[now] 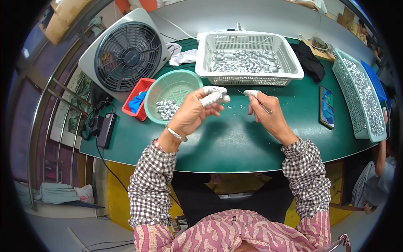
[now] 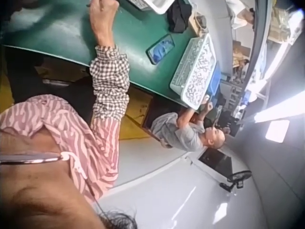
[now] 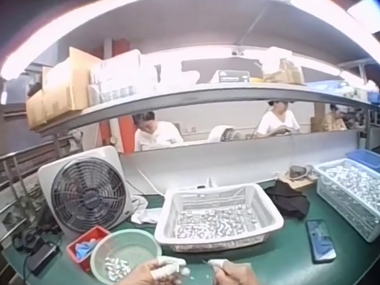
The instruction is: The person is manually cleaning or trimming small white components using a metal pick tool at a workstation.
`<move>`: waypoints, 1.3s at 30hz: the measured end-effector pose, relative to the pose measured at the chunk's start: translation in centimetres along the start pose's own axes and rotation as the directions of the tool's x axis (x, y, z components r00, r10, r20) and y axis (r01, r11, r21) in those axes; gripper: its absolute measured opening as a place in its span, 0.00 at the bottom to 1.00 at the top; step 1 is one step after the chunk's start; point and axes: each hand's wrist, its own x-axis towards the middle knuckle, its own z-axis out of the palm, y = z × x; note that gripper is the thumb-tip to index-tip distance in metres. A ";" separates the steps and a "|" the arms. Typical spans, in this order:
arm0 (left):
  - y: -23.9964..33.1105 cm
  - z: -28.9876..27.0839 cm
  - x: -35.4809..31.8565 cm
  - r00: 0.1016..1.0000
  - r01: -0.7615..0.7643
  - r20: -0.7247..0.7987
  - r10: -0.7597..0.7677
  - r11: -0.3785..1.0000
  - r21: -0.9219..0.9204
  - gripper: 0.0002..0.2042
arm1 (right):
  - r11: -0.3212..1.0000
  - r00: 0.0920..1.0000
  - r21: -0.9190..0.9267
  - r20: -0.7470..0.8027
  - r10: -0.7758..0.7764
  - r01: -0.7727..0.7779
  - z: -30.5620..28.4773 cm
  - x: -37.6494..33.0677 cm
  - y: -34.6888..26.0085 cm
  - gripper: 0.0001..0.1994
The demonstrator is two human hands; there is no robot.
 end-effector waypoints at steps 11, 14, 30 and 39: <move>-5.5 0.9 2.0 0.991 0.136 0.064 -0.120 0.848 -0.511 0.15 | 0.996 0.998 0.092 0.068 -0.014 0.008 0.3 -0.3 -0.7 0.09; -5.4 1.0 1.8 0.994 0.108 0.066 -0.087 0.854 -0.509 0.16 | 0.997 0.991 0.054 0.116 -0.062 0.056 0.6 -0.5 -0.6 0.09; -5.2 1.0 1.5 0.995 0.089 0.007 -0.096 0.896 -0.435 0.15 | 0.995 0.989 -0.014 0.118 -0.092 0.094 1.1 -0.5 -0.7 0.08; -5.2 1.0 1.5 0.993 0.108 0.007 -0.115 0.902 -0.419 0.15 | 0.995 0.988 -0.016 0.121 -0.100 0.102 1.1 -0.5 -0.7 0.09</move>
